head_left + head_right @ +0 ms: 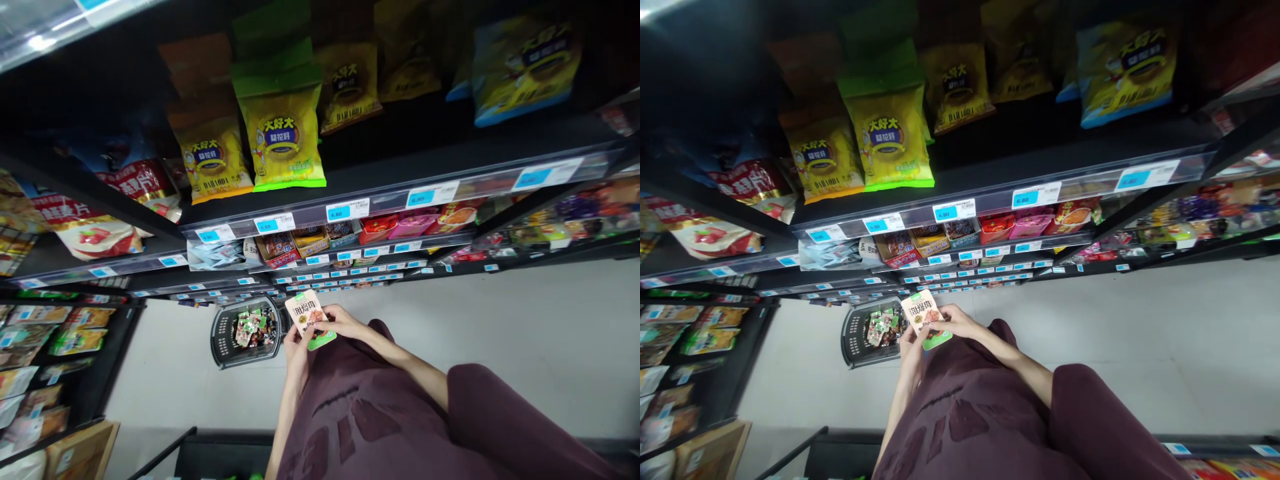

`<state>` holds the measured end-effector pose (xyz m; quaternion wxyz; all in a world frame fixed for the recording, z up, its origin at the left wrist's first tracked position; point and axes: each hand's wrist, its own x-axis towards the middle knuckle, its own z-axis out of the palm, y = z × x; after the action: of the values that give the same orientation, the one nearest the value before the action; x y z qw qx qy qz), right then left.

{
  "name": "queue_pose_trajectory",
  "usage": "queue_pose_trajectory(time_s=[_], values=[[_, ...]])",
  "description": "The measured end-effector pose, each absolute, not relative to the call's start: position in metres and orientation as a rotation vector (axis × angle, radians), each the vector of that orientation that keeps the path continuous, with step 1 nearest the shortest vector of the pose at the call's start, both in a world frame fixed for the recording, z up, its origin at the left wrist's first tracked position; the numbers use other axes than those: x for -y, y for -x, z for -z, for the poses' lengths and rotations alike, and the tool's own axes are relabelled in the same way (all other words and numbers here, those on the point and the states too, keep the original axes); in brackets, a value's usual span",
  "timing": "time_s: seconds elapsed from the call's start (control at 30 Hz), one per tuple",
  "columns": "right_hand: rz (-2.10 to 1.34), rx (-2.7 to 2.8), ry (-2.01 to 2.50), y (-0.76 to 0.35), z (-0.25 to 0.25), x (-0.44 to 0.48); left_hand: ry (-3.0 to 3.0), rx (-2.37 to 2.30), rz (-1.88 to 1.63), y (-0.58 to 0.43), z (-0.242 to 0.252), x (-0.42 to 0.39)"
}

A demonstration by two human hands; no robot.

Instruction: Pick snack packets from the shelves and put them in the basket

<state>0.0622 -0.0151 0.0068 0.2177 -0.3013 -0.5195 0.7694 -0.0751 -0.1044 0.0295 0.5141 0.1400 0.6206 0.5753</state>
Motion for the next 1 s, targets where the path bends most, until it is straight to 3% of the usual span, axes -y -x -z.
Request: queue_pose_trajectory(time_s=[1.0], values=[[-2.103,1.419,0.935,-0.067,-0.001,0.02,-0.323,-1.501,-1.405,0.065,-0.018,0.107]])
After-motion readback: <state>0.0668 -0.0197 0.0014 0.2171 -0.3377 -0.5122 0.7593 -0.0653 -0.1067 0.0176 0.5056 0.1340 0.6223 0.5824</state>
